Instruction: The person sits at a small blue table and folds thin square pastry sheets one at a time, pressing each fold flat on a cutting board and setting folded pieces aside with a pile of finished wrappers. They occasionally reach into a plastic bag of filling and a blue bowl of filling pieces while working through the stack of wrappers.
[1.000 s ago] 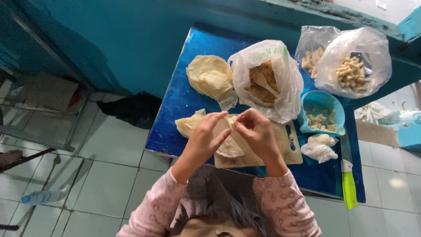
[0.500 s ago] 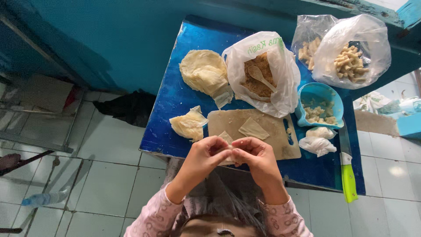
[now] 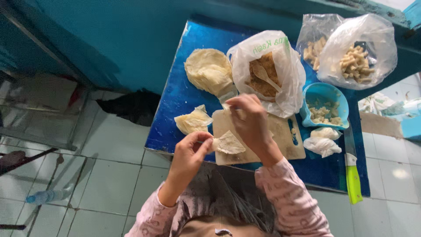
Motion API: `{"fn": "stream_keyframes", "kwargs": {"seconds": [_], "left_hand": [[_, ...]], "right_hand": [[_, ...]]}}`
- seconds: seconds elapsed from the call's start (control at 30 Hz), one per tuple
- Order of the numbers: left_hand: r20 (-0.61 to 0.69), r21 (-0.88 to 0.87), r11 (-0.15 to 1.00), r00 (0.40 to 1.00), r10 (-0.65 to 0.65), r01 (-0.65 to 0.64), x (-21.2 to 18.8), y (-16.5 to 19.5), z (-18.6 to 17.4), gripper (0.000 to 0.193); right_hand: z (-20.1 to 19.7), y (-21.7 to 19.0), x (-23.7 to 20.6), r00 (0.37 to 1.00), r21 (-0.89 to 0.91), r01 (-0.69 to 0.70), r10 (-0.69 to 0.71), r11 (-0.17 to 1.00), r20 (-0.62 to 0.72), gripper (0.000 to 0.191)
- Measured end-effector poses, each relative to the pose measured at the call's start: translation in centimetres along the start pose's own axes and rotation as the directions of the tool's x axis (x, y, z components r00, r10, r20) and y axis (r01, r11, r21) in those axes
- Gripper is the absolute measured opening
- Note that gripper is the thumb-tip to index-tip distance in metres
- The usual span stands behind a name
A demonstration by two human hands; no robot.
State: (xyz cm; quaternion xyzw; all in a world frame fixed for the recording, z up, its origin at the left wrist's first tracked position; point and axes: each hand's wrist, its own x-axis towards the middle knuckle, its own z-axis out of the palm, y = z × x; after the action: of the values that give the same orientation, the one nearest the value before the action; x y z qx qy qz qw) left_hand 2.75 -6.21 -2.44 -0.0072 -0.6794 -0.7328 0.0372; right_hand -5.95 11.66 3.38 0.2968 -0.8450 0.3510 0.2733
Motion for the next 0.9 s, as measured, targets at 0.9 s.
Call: {"fn": "stream_keyframes", "kwargs": {"seconds": [0.9], "left_hand": [[0.047, 0.567, 0.773, 0.949, 0.313, -0.283, -0.9, 0.2, 2.5, 0.019]], "right_hand": [[-0.1, -3.5, -9.5, 0.846, -0.132, -0.521, 0.530, 0.844, 0.051, 0.013]]}}
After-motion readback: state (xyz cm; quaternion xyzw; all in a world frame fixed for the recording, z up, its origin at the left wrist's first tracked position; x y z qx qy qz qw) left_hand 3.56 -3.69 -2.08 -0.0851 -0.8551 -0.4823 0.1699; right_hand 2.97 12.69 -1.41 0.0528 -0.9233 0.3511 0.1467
